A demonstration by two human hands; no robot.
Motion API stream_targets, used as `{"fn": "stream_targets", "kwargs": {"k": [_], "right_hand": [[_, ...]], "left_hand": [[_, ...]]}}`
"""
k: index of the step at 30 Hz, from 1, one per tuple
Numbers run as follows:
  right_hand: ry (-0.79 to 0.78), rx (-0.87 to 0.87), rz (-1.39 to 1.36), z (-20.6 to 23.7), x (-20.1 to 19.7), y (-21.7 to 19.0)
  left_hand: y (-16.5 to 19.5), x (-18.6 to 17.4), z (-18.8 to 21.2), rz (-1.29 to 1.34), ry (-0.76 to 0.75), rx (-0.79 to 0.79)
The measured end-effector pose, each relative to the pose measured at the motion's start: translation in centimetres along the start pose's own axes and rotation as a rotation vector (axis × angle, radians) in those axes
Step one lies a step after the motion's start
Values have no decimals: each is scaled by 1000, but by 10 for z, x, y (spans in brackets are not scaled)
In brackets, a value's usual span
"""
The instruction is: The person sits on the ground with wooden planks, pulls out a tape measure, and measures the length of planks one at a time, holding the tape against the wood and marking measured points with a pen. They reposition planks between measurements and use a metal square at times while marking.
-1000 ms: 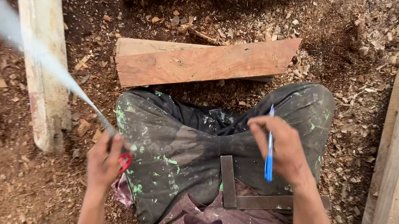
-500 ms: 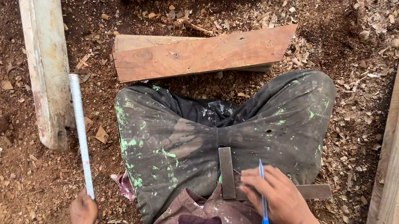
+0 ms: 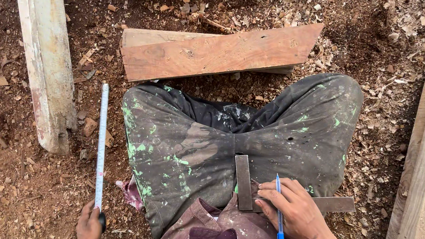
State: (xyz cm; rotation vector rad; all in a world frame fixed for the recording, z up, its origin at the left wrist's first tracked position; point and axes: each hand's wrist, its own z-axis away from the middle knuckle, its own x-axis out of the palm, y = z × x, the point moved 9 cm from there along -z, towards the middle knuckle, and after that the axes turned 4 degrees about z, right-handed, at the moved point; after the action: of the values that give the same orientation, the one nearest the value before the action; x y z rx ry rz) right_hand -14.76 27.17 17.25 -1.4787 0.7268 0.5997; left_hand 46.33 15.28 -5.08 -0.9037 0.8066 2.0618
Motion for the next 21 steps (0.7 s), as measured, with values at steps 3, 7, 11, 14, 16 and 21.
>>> {"fn": "stream_targets", "kwargs": {"k": [3,7,11,14,16,21], "right_hand": [[-25,14,-9,2,0,1],[-3,16,-4,8,-4,3],[7,20,-5,11,-6,5],[-3,23,-18,9,-6,6],[-4,22,-25,6,-6,5],[-29,-1,-19,-1,-4,2]], "left_hand": [[3,-1,1,176,7,60],[16,-8,8,-33,73,221],[-2,0,10,-146,-19,25],[5,0,12,-194,8,144],[30,-7,23,-191,118,504],[21,-23,27,-259,164,492]]}}
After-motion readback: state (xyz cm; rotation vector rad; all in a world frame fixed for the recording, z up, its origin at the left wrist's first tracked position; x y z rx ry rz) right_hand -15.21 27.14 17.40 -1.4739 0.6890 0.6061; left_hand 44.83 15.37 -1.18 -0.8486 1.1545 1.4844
